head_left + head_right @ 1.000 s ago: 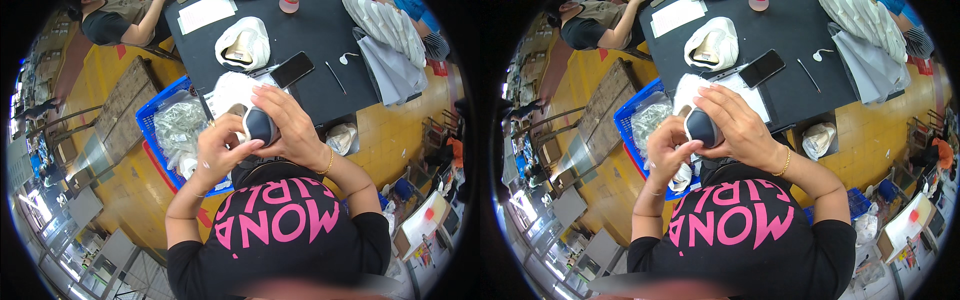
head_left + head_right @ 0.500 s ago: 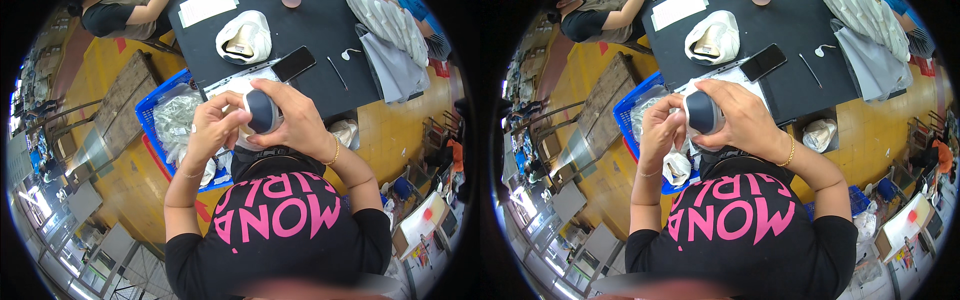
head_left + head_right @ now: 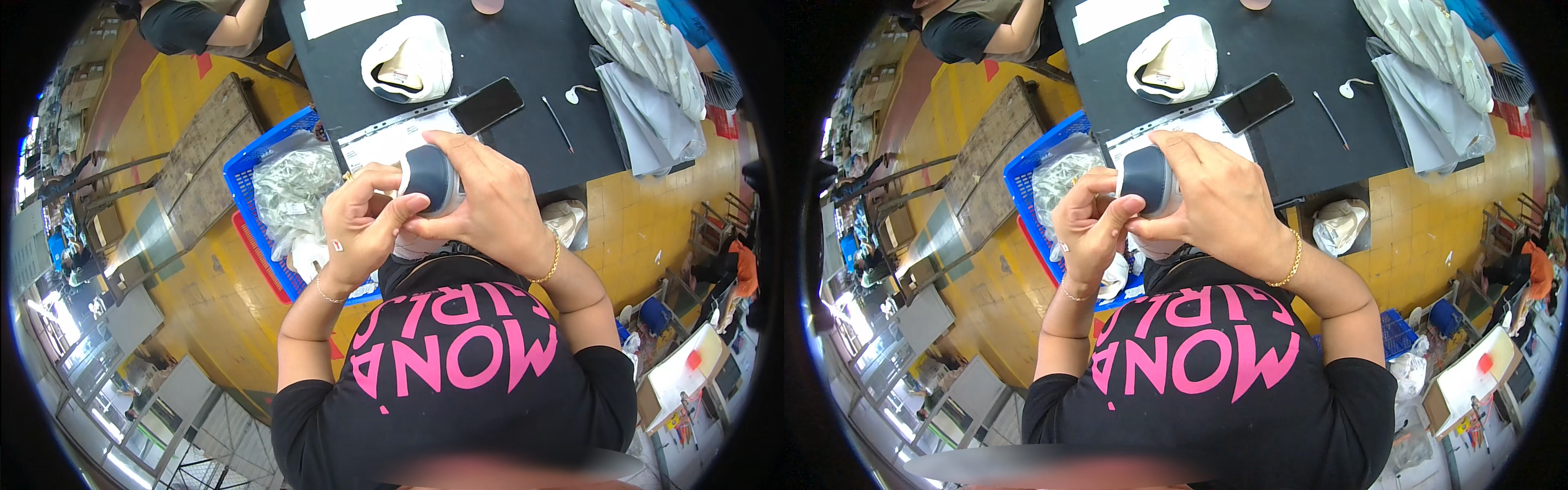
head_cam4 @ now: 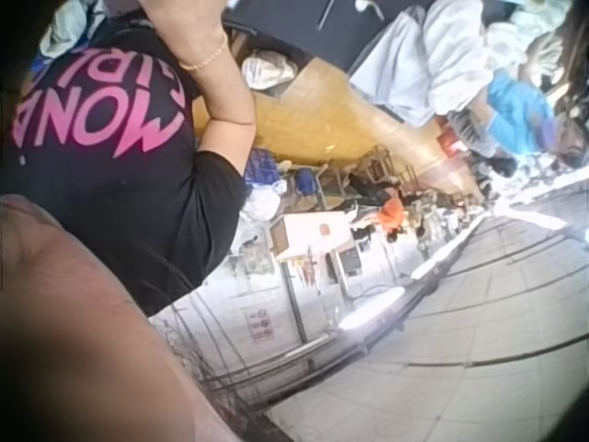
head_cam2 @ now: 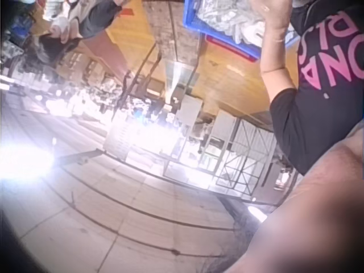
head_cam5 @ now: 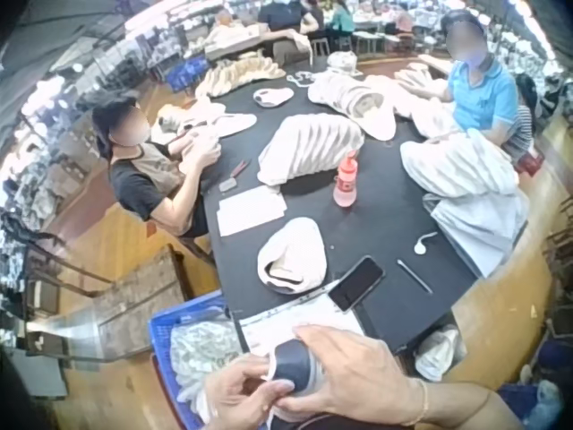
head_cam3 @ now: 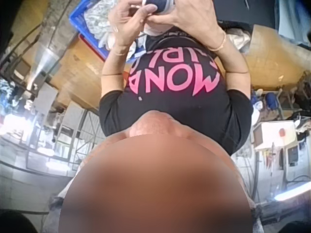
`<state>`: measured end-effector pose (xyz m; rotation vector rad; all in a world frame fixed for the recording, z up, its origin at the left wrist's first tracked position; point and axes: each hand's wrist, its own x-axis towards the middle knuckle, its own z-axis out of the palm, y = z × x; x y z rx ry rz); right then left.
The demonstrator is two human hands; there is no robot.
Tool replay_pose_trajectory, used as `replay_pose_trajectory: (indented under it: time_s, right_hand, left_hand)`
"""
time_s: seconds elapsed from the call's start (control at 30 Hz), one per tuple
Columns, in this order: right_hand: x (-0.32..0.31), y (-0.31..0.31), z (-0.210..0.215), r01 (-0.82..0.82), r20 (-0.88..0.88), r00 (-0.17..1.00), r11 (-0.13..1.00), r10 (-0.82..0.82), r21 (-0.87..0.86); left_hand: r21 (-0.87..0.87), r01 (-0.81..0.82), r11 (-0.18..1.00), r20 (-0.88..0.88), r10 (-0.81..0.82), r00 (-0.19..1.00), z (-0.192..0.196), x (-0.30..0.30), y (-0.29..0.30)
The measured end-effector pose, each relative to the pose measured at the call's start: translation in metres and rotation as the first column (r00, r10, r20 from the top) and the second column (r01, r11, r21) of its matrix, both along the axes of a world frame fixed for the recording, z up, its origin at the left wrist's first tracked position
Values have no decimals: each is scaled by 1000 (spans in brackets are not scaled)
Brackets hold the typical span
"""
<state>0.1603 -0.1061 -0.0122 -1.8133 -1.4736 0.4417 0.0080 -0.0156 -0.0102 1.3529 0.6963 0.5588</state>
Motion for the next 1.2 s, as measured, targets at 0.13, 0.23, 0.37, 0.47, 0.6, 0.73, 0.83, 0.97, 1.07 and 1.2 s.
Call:
replay_pose_trajectory:
  time_s: [0.13, 0.23, 0.37, 0.47, 0.6, 0.73, 0.83, 0.97, 1.07, 1.2]
  right_hand:
    - [0, 1, -2, 23, 24, 999, 997, -25, 79]
    - [-1, 4, 0, 29, 63, 997, 992, -37, 122]
    - [7, 2, 10, 3, 117, 993, 999, -9, 52]
    - [21, 1, 17, -62, 42, 997, 997, 59, 55]
    - [33, 8, 13, -256, -49, 965, 967, 256, 9]
    - [34, 2, 4, -303, -593, 795, 931, 129, -203]
    - [23, -2, -6, -209, -619, 782, 967, 74, -148]
    - [8, -6, -16, -120, -278, 953, 993, 119, 11]
    - [-2, -9, -22, -63, -234, 970, 998, 69, 30]
    - [2, -17, -29, -169, -452, 880, 985, 146, -12]
  left_hand:
    - [-174, 14, 985, -76, -27, 997, 6, -6, 3]
    - [-234, 13, 972, -91, -35, 995, 10, -8, 5]
    - [-291, 36, 956, -81, -62, 995, 11, -5, 5]
    - [-292, 59, 955, -146, -105, 984, 15, -6, 6]
    - [-435, 166, 885, -142, -250, 958, 21, -7, 7]
    - [-658, 123, 743, -74, -226, 971, 18, -11, 5]
    - [-661, 150, 736, -124, -304, 944, 17, -19, -2]
    - [-610, 96, 787, -101, -198, 975, 10, -23, -18]
    - [-549, 94, 830, -130, -197, 972, 3, -24, -26]
    - [-541, 115, 833, -172, -244, 954, 1, -31, -22]
